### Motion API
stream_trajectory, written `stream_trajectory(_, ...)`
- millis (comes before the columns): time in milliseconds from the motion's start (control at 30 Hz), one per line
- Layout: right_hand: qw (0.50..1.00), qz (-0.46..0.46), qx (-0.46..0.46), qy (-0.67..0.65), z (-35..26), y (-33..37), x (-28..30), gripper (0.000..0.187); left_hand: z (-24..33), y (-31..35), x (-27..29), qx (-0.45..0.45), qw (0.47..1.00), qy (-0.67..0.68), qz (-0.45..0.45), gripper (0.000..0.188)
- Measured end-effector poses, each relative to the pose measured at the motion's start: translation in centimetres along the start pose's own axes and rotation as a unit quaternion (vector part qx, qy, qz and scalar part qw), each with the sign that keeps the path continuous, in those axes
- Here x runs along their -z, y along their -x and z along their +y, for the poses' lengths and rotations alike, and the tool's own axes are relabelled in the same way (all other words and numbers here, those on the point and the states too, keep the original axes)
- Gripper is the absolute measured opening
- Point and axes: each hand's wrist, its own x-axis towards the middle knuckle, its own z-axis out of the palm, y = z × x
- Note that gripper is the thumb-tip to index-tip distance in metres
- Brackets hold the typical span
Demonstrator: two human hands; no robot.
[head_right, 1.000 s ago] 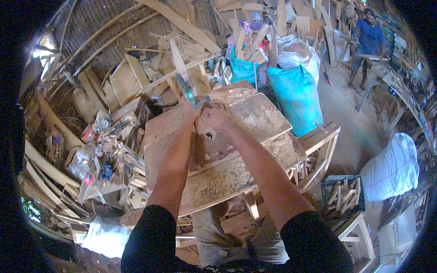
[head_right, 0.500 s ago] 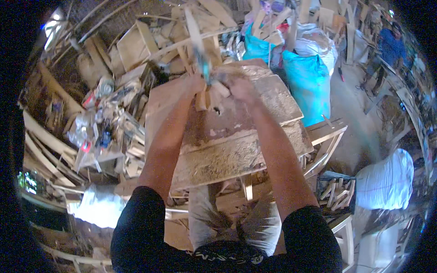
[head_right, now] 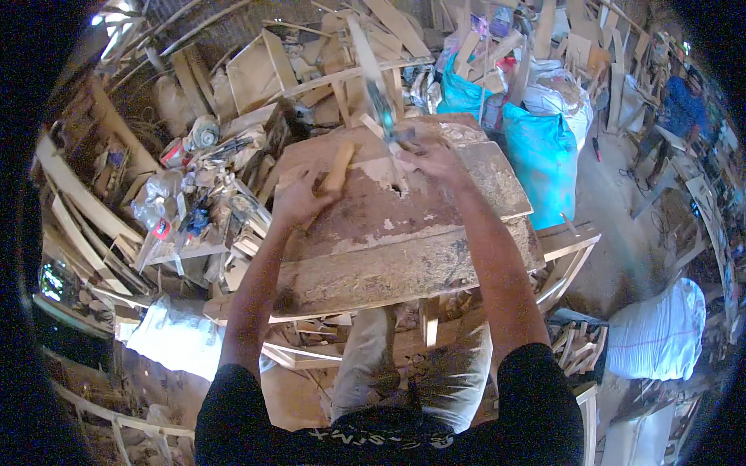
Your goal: The person uses a jigsaw to cut curved shapes from several small wooden planks, holding the wood against a workbench by hand and moving the saw along marked lines.
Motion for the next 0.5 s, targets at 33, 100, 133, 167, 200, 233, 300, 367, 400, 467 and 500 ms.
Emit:
stream_trajectory(33,0.999,-0.020,-0.013,-0.023,-0.8,0.0,-0.2,0.056,-0.9,0.9,0.4,-0.012,1.000,0.001,0.028,0.058)
stream_trajectory(100,0.999,-0.025,-0.006,-0.029,-1.3,-0.4,-0.5,0.054,-3.2,2.5,0.1,-0.039,0.996,0.007,0.081,0.051)
stream_trajectory(133,0.999,-0.025,-0.008,-0.026,-0.3,-0.6,-0.3,0.053,-3.8,3.0,0.1,-0.036,0.995,0.031,0.090,0.048)
stream_trajectory(167,1.000,-0.010,-0.021,0.000,0.7,-0.6,-0.1,0.052,-4.4,3.5,0.0,-0.034,0.993,0.055,0.097,0.045)
stream_trajectory(200,0.999,0.007,-0.035,0.030,2.1,-0.6,0.6,0.051,-4.7,4.0,-0.2,-0.034,0.990,0.083,0.105,0.042)
stream_trajectory(233,0.997,0.021,-0.049,0.061,3.5,-0.2,1.3,0.050,-5.1,4.7,-0.3,-0.048,0.985,0.101,0.128,0.041)
stream_trajectory(300,0.987,0.024,-0.019,0.157,4.8,1.4,1.9,0.049,-6.6,7.4,-0.2,-0.062,0.975,0.123,0.172,0.039)
stream_trajectory(367,0.977,0.048,-0.040,0.206,5.0,4.0,2.3,0.047,-7.2,10.7,0.9,-0.034,0.950,0.235,0.202,0.040)
stream_trajectory(400,0.971,0.072,-0.060,0.219,5.6,5.8,2.8,0.045,-7.3,11.9,1.2,0.004,0.926,0.320,0.198,0.041)
stream_trajectory(467,0.954,0.110,0.028,0.278,9.9,10.2,7.3,0.038,-4.5,12.9,1.6,0.087,0.839,0.507,0.177,0.047)
stream_trajectory(500,0.966,0.116,0.028,0.229,8.2,12.3,6.4,0.036,-4.5,14.6,2.3,0.121,0.789,0.576,0.175,0.048)
